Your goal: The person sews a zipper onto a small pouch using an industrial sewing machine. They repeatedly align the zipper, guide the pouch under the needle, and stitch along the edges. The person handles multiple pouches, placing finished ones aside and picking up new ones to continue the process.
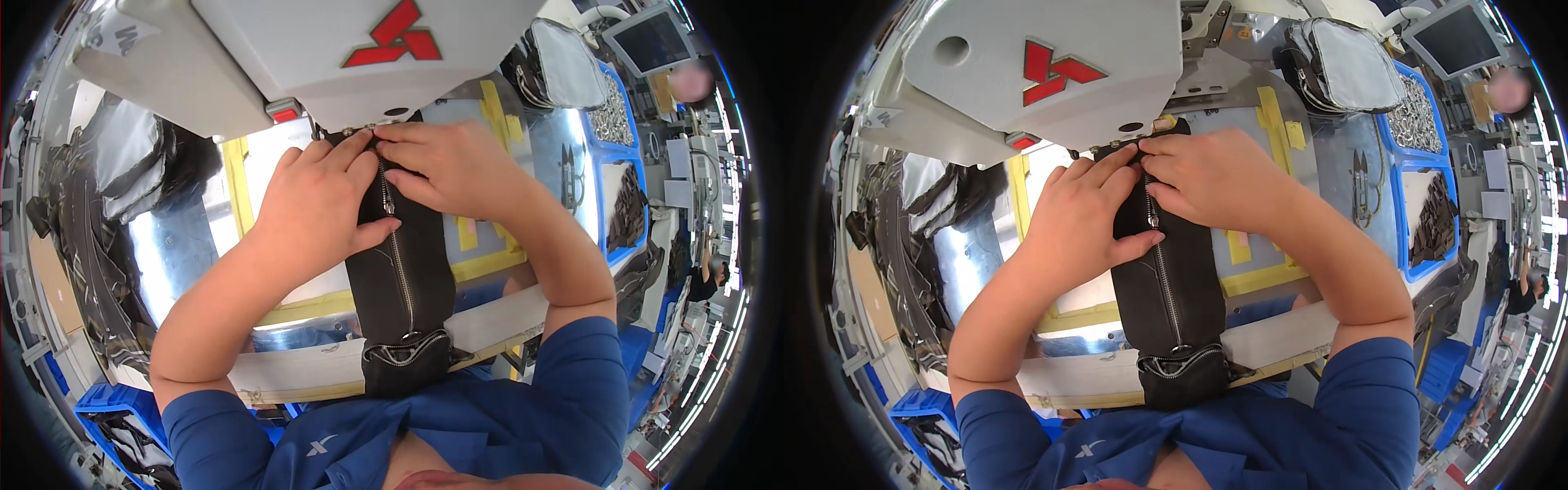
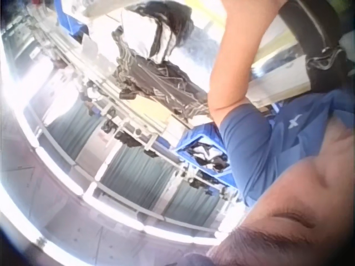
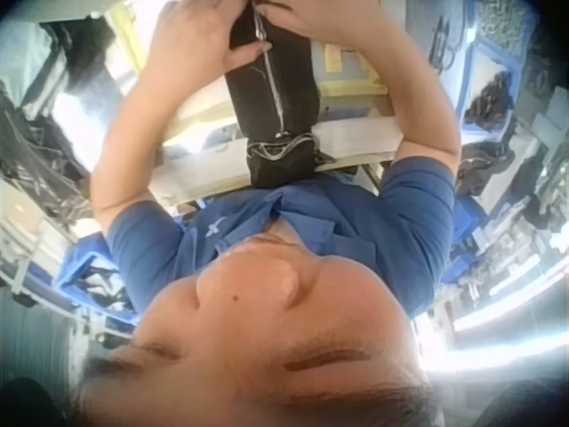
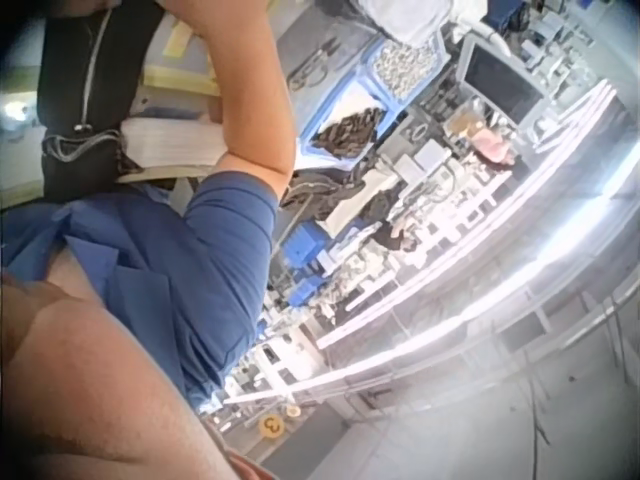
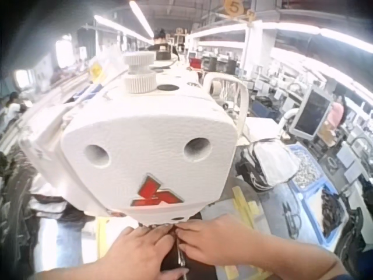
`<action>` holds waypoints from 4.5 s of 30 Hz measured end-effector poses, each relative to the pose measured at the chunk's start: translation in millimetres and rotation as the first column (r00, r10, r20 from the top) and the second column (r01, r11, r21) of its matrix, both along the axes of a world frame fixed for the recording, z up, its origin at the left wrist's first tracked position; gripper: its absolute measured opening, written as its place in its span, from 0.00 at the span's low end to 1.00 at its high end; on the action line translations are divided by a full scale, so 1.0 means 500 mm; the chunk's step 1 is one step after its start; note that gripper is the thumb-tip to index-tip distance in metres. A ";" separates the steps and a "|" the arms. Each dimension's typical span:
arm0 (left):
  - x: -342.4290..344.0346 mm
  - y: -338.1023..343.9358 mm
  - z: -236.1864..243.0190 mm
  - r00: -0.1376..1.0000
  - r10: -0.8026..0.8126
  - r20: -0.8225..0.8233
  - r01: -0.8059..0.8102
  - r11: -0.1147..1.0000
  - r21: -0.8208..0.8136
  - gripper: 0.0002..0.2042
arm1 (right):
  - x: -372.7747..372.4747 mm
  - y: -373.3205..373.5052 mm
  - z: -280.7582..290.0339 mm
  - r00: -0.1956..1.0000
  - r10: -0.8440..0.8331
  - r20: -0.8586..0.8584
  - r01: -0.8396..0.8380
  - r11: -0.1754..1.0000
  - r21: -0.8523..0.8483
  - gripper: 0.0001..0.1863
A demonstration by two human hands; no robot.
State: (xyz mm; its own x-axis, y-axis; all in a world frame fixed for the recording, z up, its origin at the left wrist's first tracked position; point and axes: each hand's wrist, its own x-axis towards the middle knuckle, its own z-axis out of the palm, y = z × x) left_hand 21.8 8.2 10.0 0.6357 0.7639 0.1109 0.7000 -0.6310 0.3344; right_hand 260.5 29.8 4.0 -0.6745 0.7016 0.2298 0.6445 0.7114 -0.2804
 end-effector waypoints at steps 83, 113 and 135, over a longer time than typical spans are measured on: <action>0.006 -0.007 -0.038 0.961 -0.262 0.090 0.251 0.961 0.118 0.38 | 0.098 -0.023 0.078 0.978 -0.097 -0.184 0.088 0.994 -0.058 0.10; 0.019 0.002 -0.023 0.986 -0.163 0.047 0.163 0.987 0.006 0.47 | 0.015 0.025 -0.005 0.924 -0.330 -0.193 0.295 0.937 -0.189 0.06; 0.012 0.017 -0.043 0.957 -0.101 0.270 0.127 0.989 -0.080 0.38 | 0.026 -0.007 0.007 0.993 -0.109 -0.050 0.109 0.994 -0.002 0.12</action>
